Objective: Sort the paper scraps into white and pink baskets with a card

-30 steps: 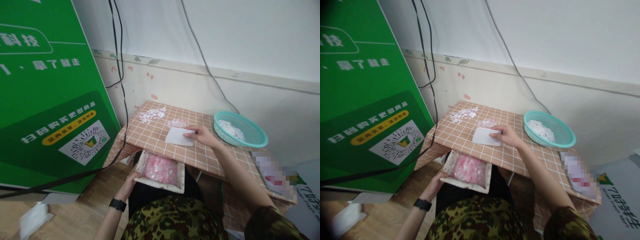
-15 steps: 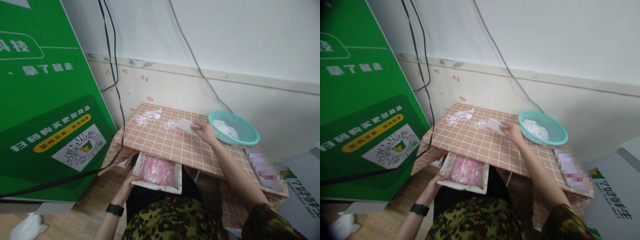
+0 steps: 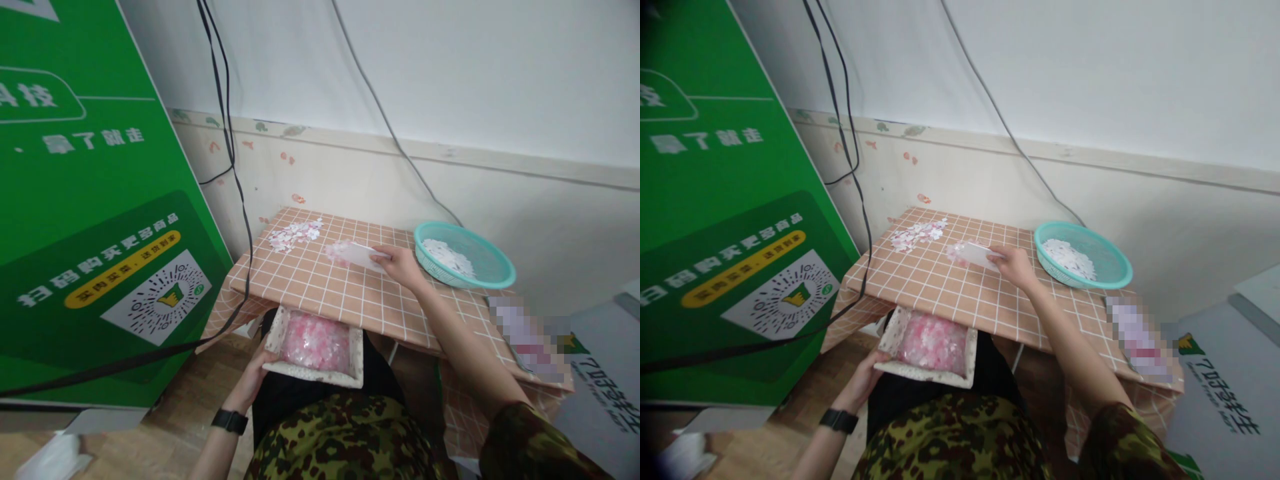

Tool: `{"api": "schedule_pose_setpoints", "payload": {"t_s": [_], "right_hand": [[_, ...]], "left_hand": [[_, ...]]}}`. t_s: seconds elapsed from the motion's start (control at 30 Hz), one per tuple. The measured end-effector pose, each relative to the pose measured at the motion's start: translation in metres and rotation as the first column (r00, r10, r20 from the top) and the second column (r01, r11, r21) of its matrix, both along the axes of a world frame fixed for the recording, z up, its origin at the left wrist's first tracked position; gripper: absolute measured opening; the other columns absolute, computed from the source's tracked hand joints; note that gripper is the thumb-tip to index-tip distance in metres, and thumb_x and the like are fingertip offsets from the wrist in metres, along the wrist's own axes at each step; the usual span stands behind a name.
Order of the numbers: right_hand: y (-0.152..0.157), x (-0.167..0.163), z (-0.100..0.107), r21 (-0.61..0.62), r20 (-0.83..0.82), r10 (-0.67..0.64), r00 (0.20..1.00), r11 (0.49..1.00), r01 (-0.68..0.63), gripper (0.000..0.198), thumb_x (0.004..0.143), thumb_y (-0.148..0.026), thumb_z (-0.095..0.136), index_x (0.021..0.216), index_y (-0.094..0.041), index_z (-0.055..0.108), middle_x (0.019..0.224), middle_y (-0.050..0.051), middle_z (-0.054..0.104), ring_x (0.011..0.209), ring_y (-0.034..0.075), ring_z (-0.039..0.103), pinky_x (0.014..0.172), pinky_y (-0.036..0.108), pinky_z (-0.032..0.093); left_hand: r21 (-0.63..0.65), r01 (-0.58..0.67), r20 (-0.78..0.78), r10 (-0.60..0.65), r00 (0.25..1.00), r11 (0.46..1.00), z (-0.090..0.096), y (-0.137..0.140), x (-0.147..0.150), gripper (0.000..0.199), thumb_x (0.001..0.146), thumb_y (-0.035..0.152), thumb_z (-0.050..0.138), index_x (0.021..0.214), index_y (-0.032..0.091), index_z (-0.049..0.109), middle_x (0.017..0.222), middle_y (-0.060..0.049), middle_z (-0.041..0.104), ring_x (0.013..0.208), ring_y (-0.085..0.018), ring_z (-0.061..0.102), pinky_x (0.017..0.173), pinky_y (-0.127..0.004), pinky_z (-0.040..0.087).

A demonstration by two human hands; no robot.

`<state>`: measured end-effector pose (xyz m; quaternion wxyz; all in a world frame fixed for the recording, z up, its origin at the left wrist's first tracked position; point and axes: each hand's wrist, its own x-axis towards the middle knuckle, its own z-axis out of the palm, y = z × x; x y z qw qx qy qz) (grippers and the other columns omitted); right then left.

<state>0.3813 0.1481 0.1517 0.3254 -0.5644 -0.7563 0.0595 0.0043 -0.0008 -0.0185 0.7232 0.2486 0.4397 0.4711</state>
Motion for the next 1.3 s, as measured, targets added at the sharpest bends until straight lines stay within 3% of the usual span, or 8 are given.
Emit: {"api": "schedule_pose_setpoints", "payload": {"t_s": [0.13, 0.27, 0.4, 0.57, 0.8, 1.0, 1.17, 1.3], "right_hand": [[-0.007, -0.003, 0.004, -0.041, 0.001, 0.076, 0.997, 0.996, -0.076, 0.030, 0.083, -0.035, 0.057, 0.106, -0.021, 0.071, 0.103, 0.008, 0.071, 0.089, 0.025, 0.069, 0.079, 0.037, 0.052], [-0.017, 0.008, 0.005, 0.020, -0.016, -0.036, 0.999, 0.999, 0.036, 0.036, 0.084, -0.039, 0.056, 0.109, -0.018, 0.070, 0.102, 0.012, 0.071, 0.085, 0.026, 0.069, 0.073, 0.035, 0.053], [-0.021, 0.017, -0.001, 0.078, 0.068, -0.164, 0.984, 0.984, 0.159, 0.036, 0.086, -0.039, 0.052, 0.111, -0.019, 0.069, 0.095, 0.011, 0.073, 0.076, 0.025, 0.069, 0.067, 0.034, 0.051], [-0.026, 0.011, -0.008, 0.055, 0.104, -0.098, 0.990, 0.994, 0.092, 0.035, 0.088, -0.039, 0.050, 0.111, -0.021, 0.069, 0.092, 0.009, 0.074, 0.073, 0.024, 0.069, 0.065, 0.033, 0.051], [-0.041, 0.001, 0.000, -0.030, 0.039, 0.054, 0.998, 0.998, -0.052, 0.032, 0.087, -0.038, 0.053, 0.110, -0.023, 0.070, 0.102, 0.008, 0.072, 0.076, 0.023, 0.069, 0.068, 0.035, 0.053], [-0.028, 0.003, -0.002, 0.069, 0.070, -0.051, 0.996, 0.997, 0.046, 0.034, 0.087, -0.038, 0.052, 0.112, -0.023, 0.069, 0.098, 0.008, 0.073, 0.079, 0.025, 0.069, 0.070, 0.035, 0.052], [-0.027, -0.004, -0.011, 0.070, 0.149, -0.079, 0.986, 0.995, 0.069, 0.032, 0.088, -0.037, 0.050, 0.111, -0.025, 0.069, 0.096, 0.007, 0.073, 0.071, 0.023, 0.069, 0.067, 0.034, 0.052], [-0.045, -0.010, -0.012, 0.032, 0.154, -0.001, 0.988, 0.999, -0.004, 0.033, 0.089, -0.037, 0.049, 0.114, -0.026, 0.068, 0.101, 0.006, 0.072, 0.075, 0.023, 0.070, 0.068, 0.033, 0.052]], "left_hand": [[0.039, 0.003, -0.009, -0.003, 1.000, 0.999, 0.003, 0.000, 0.000, 0.027, 0.071, 0.022, 0.059, 0.092, 0.014, 0.073, 0.085, -0.006, 0.075, 0.079, -0.026, 0.065, 0.087, -0.040, 0.043], [0.019, 0.015, 0.002, -0.015, 1.000, 1.000, 0.006, -0.001, 0.001, 0.030, 0.070, 0.021, 0.060, 0.097, 0.014, 0.072, 0.083, -0.006, 0.075, 0.081, -0.028, 0.065, 0.088, -0.040, 0.042], [0.050, -0.024, -0.001, 0.024, 1.000, 0.998, 0.007, 0.000, 0.002, 0.044, 0.069, 0.019, 0.060, 0.113, 0.016, 0.067, 0.096, -0.006, 0.075, 0.091, -0.029, 0.065, 0.092, -0.040, 0.040], [0.064, -0.014, 0.024, 0.012, 1.000, 0.998, 0.009, 0.000, 0.004, 0.049, 0.069, 0.018, 0.059, 0.119, 0.016, 0.064, 0.097, -0.006, 0.075, 0.091, -0.029, 0.065, 0.089, -0.040, 0.042], [0.026, -0.013, 0.006, 0.013, 1.000, 1.000, 0.004, -0.001, 0.002, 0.034, 0.069, 0.020, 0.061, 0.101, 0.016, 0.071, 0.084, -0.005, 0.075, 0.085, -0.029, 0.065, 0.090, -0.041, 0.042], [0.005, -0.007, -0.017, 0.007, 1.000, 1.000, 0.000, 0.001, 0.000, 0.022, 0.069, 0.021, 0.060, 0.086, 0.016, 0.073, 0.074, -0.005, 0.073, 0.080, -0.029, 0.065, 0.088, -0.042, 0.043], [0.079, -0.015, -0.009, 0.015, 1.000, 0.997, 0.001, 0.001, 0.000, 0.033, 0.070, 0.020, 0.060, 0.100, 0.016, 0.071, 0.089, -0.006, 0.075, 0.094, -0.029, 0.064, 0.094, -0.041, 0.040], [0.035, -0.015, 0.003, 0.015, 1.000, 0.999, 0.000, 0.002, -0.001, 0.052, 0.067, 0.020, 0.061, 0.119, 0.018, 0.064, 0.101, -0.007, 0.074, 0.096, -0.031, 0.064, 0.092, -0.041, 0.041]]}}
